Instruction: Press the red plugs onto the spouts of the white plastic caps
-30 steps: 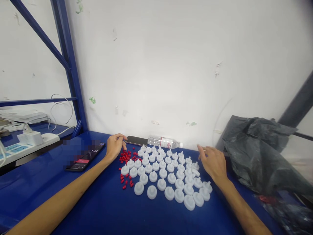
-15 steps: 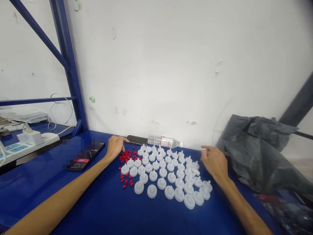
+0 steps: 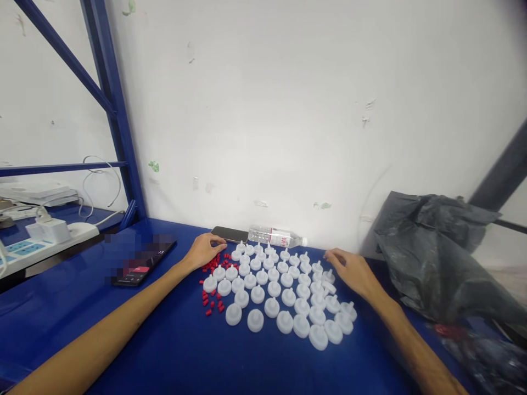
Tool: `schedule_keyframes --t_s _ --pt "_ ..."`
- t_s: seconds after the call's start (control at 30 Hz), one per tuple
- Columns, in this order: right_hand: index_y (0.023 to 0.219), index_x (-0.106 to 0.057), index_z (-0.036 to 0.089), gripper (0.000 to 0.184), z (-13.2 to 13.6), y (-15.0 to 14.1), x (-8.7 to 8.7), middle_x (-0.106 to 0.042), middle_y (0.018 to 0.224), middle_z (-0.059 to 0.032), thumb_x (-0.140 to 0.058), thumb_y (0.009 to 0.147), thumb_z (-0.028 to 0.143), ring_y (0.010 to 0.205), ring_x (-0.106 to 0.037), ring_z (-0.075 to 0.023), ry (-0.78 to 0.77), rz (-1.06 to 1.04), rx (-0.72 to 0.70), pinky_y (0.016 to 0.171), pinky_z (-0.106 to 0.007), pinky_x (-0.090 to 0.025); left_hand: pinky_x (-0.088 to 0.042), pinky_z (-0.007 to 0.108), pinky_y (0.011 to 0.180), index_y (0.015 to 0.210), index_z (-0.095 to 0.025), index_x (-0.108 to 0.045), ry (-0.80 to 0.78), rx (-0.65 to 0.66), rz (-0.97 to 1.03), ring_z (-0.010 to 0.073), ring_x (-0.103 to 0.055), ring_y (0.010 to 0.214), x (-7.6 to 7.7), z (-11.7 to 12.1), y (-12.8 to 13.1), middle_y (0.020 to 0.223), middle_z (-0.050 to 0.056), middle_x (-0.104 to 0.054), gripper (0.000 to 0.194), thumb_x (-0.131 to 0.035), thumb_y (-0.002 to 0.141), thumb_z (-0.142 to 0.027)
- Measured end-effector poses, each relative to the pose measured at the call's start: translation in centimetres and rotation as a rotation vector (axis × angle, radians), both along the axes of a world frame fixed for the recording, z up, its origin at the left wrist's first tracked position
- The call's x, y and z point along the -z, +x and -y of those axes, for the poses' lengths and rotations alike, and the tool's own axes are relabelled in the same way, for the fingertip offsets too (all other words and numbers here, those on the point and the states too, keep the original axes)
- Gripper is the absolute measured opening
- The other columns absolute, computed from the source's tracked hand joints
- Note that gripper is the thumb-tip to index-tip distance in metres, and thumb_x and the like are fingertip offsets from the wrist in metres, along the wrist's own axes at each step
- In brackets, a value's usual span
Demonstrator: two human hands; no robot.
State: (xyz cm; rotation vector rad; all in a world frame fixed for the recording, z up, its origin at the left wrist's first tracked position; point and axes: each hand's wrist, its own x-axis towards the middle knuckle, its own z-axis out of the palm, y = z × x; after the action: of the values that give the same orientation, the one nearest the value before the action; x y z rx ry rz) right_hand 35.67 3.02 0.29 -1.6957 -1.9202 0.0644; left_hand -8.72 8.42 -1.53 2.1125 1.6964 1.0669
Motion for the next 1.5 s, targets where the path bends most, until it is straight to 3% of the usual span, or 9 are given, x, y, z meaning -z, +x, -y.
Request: schedule_keyframes --t_s 0.33,0.53,0.63,0.73,0.87,1.0,1.17,1.5 --pt "0.086 -0.073 0.025 0.027 -0.1 -1.0 0.8 -0.08 0.084 -0.0036 -0.06 0.086 0.048 0.079 -0.074 -0.0239 -0.072 -0.063 -0.099 0.075 -0.033 -0.052 -0.055 0.036 0.087 0.079 -0.023 -0.082 -0.023 0.042 -0.015 0.0282 -0.074 0.091 0.4 -0.1 -0.1 0.094 0.006 -0.082 0.024 -0.066 0.076 -0.041" --pt "0.106 -0.059 0.023 0.026 0.1 -1.2 0.4 -0.078 0.106 -0.0096 -0.043 0.097 0.042 0.097 -0.076 -0.0242 0.06 -0.151 -0.069 0.086 -0.035 -0.054 -0.056 0.037 0.086 0.091 -0.02 -0.078 0.041 0.003 0.07 0.0266 -0.075 0.089 -0.3 0.1 0.1 0.092 0.006 -0.081 0.03 -0.062 0.084 -0.044" --pt "0.105 -0.058 0.024 0.022 0.9 -2.3 -0.3 -0.077 0.104 -0.0081 -0.044 0.099 0.039 0.096 -0.075 -0.0229 0.118 -0.138 -0.099 0.086 -0.035 -0.054 -0.055 0.036 0.09 0.095 -0.02 -0.076 0.102 0.015 0.11 0.0242 -0.074 0.091 -1.2 1.0 1.0 0.094 0.005 -0.081 0.03 -0.062 0.087 -0.044" --pt "0.107 -0.062 0.024 0.019 1.9 -4.3 -1.0 -0.076 0.098 -0.0058 -0.049 0.097 0.035 0.092 -0.074 -0.0223 0.269 -0.033 -0.168 0.086 -0.036 -0.056 -0.054 0.035 0.091 0.102 -0.02 -0.076 0.168 0.039 0.141 0.0228 -0.073 0.094 -2.2 2.4 2.5 0.1 0.005 -0.08 0.029 -0.064 0.09 -0.043" --pt "0.119 -0.061 0.023 0.024 3.7 -7.5 -1.6 -0.072 0.111 -0.0071 -0.053 0.097 0.028 0.099 -0.072 -0.0225 0.437 0.075 -0.295 0.089 -0.037 -0.059 -0.052 0.036 0.09 0.099 -0.021 -0.076 0.372 0.192 0.11 0.0221 -0.069 0.096 -3.1 4.8 4.7 0.099 0.005 -0.078 0.022 -0.066 0.093 -0.039" --pt "0.133 -0.058 0.023 0.035 5.5 -10.4 -1.7 -0.07 0.118 -0.0092 -0.054 0.1 0.029 0.102 -0.072 -0.0232 0.531 0.151 -0.368 0.089 -0.038 -0.062 -0.05 0.034 0.088 0.097 -0.022 -0.076 0.535 0.356 0.065 0.0195 -0.069 0.092 -3.0 7.0 6.6 0.095 0.004 -0.079 0.013 -0.068 0.095 -0.032" --pt "0.127 -0.064 0.019 0.033 6.7 -12.3 -1.5 -0.071 0.109 -0.01 -0.059 0.098 0.035 0.09 -0.074 -0.0232 0.582 0.194 -0.407 0.075 -0.037 -0.065 -0.049 0.034 0.089 0.101 -0.02 -0.076 0.615 0.529 0.015 0.0189 -0.071 0.094 -2.2 9.2 8.6 0.094 0.004 -0.08 0.011 -0.068 0.095 -0.026" --pt "0.116 -0.067 0.02 0.033 6.8 -12.6 -0.7 -0.08 0.102 -0.006 -0.066 0.093 0.044 0.089 -0.078 -0.0245 0.607 0.136 -0.47 0.075 -0.038 -0.066 -0.049 0.033 0.085 0.106 -0.022 -0.074 0.651 0.594 0.04 0.0171 -0.073 0.089 -1.6 9.9 9.5 0.092 0.001 -0.08 0.013 -0.068 0.095 -0.019"
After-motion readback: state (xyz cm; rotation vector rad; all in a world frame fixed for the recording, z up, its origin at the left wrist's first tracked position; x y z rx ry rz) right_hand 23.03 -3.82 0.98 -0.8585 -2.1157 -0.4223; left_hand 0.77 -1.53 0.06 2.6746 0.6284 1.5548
